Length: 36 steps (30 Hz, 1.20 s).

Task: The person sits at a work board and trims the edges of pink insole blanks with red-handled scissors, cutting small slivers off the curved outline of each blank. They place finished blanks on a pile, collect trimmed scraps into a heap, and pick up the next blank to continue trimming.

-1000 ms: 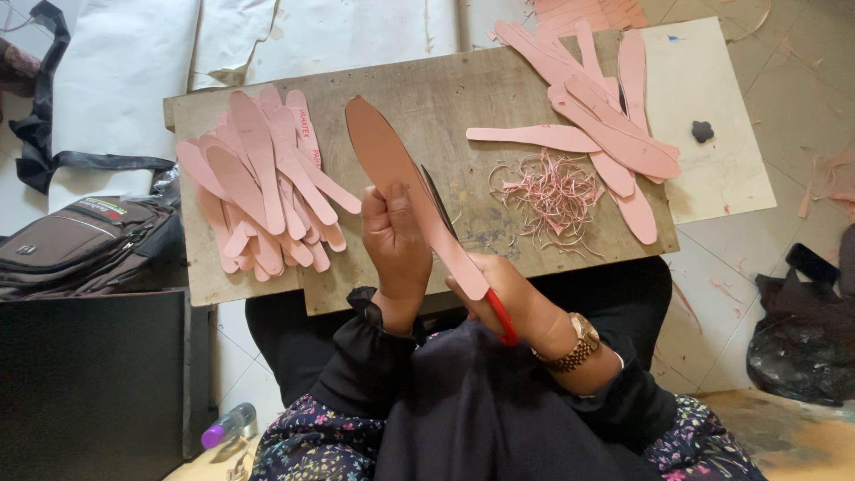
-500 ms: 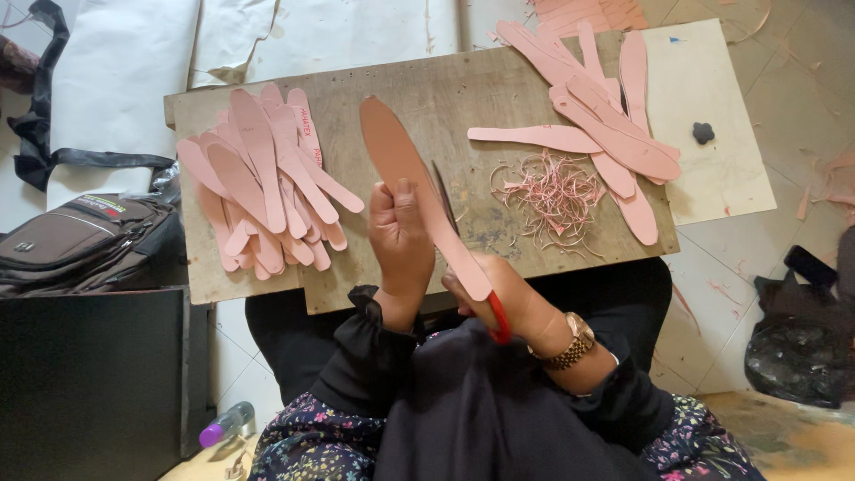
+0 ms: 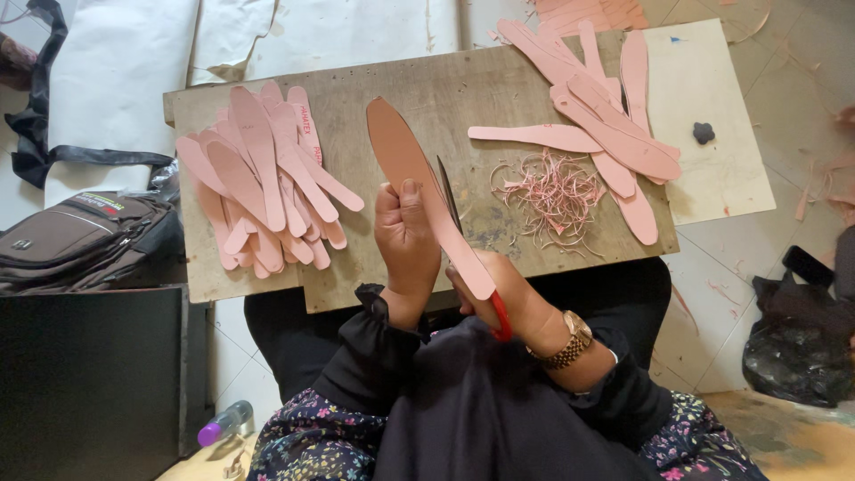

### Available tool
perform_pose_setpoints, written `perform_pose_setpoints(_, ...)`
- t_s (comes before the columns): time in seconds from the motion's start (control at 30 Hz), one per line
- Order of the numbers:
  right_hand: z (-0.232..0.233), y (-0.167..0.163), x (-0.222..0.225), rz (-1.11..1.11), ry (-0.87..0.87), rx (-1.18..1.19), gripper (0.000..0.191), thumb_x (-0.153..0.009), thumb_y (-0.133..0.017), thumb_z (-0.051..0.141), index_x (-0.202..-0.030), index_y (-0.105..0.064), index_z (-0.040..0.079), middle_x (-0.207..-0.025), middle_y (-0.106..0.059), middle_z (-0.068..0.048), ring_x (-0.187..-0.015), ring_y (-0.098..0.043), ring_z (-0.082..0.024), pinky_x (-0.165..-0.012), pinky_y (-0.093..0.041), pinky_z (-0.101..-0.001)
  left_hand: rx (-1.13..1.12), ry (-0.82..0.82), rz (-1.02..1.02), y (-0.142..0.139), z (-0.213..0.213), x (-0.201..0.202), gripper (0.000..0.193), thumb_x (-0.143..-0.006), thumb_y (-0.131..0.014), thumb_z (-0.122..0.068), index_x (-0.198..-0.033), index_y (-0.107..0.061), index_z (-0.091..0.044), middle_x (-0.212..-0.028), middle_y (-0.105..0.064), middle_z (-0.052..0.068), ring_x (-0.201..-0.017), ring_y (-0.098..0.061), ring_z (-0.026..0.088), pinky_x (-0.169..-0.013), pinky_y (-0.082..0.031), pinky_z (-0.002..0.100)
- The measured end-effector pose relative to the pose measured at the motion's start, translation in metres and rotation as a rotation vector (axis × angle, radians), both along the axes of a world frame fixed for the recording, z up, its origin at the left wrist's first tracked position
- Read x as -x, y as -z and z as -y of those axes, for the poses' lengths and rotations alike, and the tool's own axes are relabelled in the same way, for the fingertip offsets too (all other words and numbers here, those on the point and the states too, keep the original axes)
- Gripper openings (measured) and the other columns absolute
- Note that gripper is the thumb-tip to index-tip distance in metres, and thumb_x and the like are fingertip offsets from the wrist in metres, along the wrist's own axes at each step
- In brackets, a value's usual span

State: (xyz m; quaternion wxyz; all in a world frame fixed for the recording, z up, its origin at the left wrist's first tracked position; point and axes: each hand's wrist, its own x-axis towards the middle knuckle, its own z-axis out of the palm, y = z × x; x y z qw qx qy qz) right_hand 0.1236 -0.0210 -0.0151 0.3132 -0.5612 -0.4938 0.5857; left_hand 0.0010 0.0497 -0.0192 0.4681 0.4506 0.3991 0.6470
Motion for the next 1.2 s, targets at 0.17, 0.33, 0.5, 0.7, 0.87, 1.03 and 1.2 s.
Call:
perform_pose_setpoints(0.17,-0.001,0.009,0.0,-0.007,0.027,0.074,0.029,-0.099,-0.057,0.024,-0.083,-0.058,0.0,-0.057,-0.056,-0.003,-0.046,-0.056,-0.012,-0.045,-0.051,-0.0293,-0.004,-0.004,0.001,0.001,-0.001,0.0,0.02,-0.113,-0.048,-0.022,-0.102,-0.057,-0.007,-0.089,-0.056,-0.007,-0.08,-0.047,0.0,-0.07,-0.043,0.019)
perform_pose_setpoints(0.33,-0.001,0.009,-0.002,0.101,0.012,-0.025,0.03,-0.099,-0.056,0.028,-0.084,-0.059,0.001,-0.055,-0.058,-0.003,-0.044,-0.059,-0.012,-0.043,-0.051,-0.0292,0.013,0.022,0.025,0.004,-0.004,0.001,0.021,-0.114,-0.049,-0.023,-0.102,-0.056,-0.007,-0.087,-0.055,-0.007,-0.078,-0.047,0.0,-0.068,-0.043,0.019)
perform_pose_setpoints(0.5,-0.004,0.002,-0.001,0.07,0.012,0.017,0.03,-0.099,-0.057,0.028,-0.086,-0.061,0.001,-0.055,-0.058,-0.003,-0.046,-0.059,-0.012,-0.044,-0.05,-0.0292,0.015,0.028,0.028,0.008,-0.005,0.002,0.02,-0.113,-0.05,-0.023,-0.104,-0.058,-0.006,-0.09,-0.058,-0.006,-0.08,-0.049,0.001,-0.069,-0.044,0.02)
perform_pose_setpoints(0.7,-0.009,-0.008,-0.013,0.068,-0.072,-0.083,0.026,-0.1,-0.056,0.026,-0.089,-0.062,0.003,-0.063,-0.06,0.0,-0.055,-0.059,-0.008,-0.051,-0.051,-0.0253,0.055,0.111,0.053,0.01,0.003,-0.007,0.018,-0.11,-0.051,-0.021,-0.104,-0.059,-0.006,-0.087,-0.059,-0.006,-0.075,-0.05,0.001,-0.066,-0.044,0.02)
perform_pose_setpoints(0.87,-0.008,-0.006,-0.014,0.006,-0.001,-0.013,0.018,-0.097,-0.059,0.022,-0.096,-0.062,0.004,-0.062,-0.058,0.001,-0.053,-0.057,-0.008,-0.051,-0.05,-0.0247,0.027,0.102,0.039,0.01,0.007,-0.006,0.02,-0.113,-0.05,-0.022,-0.103,-0.058,-0.007,-0.086,-0.056,-0.007,-0.075,-0.047,0.001,-0.065,-0.042,0.02)
perform_pose_setpoints(1.03,-0.009,-0.004,-0.014,-0.002,0.013,0.026,0.021,-0.098,-0.06,0.021,-0.096,-0.062,0.0,-0.063,-0.058,0.001,-0.054,-0.057,-0.008,-0.051,-0.052,-0.0246,0.075,0.143,0.136,0.01,0.007,-0.006,0.019,-0.111,-0.05,-0.023,-0.102,-0.057,-0.009,-0.082,-0.056,-0.007,-0.07,-0.047,0.001,-0.06,-0.04,0.019)
perform_pose_setpoints(1.2,-0.008,-0.01,-0.02,-0.177,-0.023,0.04,0.021,-0.092,-0.063,0.021,-0.103,-0.064,0.003,-0.075,-0.065,0.002,-0.063,-0.061,-0.007,-0.056,-0.052,-0.0255,0.043,0.13,0.067,0.013,0.003,-0.002,0.022,-0.114,-0.05,-0.024,-0.104,-0.059,-0.007,-0.086,-0.055,-0.007,-0.076,-0.046,0.0,-0.067,-0.04,0.019)
